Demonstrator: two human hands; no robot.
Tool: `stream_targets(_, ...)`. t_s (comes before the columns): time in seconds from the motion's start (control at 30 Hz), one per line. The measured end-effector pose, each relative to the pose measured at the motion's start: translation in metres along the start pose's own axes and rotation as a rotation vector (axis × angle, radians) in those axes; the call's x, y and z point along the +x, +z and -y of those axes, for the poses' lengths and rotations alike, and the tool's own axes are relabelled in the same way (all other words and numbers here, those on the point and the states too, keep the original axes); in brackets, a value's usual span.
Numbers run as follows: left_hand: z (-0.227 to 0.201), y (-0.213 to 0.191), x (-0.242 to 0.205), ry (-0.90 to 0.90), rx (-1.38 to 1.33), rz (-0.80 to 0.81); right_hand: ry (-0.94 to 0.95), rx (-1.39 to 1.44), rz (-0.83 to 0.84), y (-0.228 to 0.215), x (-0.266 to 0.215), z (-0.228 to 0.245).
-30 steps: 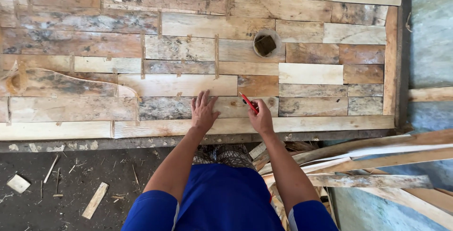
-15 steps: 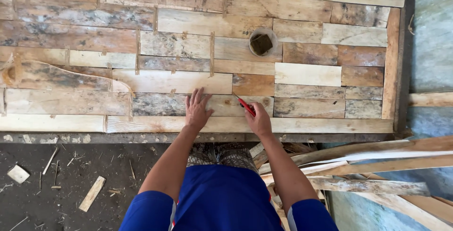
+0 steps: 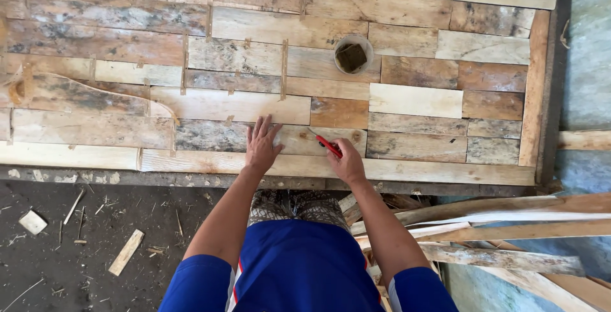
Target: The person picks up thin wooden strips one at a time, dips an end into a cup of dark paste, and presses the strips across the seams of a slatted wooden panel, working along the panel. A pair of red-handled pliers rests on the panel nearby.
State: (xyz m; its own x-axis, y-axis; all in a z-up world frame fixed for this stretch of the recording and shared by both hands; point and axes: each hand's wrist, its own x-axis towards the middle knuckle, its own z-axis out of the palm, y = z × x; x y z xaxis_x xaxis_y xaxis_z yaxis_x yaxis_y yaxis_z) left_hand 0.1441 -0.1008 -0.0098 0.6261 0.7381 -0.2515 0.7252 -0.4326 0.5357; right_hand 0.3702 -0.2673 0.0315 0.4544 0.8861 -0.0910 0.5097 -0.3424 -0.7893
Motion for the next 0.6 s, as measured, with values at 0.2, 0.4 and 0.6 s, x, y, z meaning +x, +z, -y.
stream_targets(0.2,-0.001,-0.001,0.001,-0.009,0.024,0.034,-0.003,-0.012,0.169,-0.004,-0.005,-0.002)
stream_targets(0.4,-0.011,-0.015,0.001,-0.018,0.043,0.089,-0.018,-0.050,0.145,-0.003,-0.006,-0.004)
stream_targets(0.6,-0.010,-0.011,0.001,-0.023,0.131,0.141,-0.059,-0.065,0.132,0.000,-0.006,-0.007)
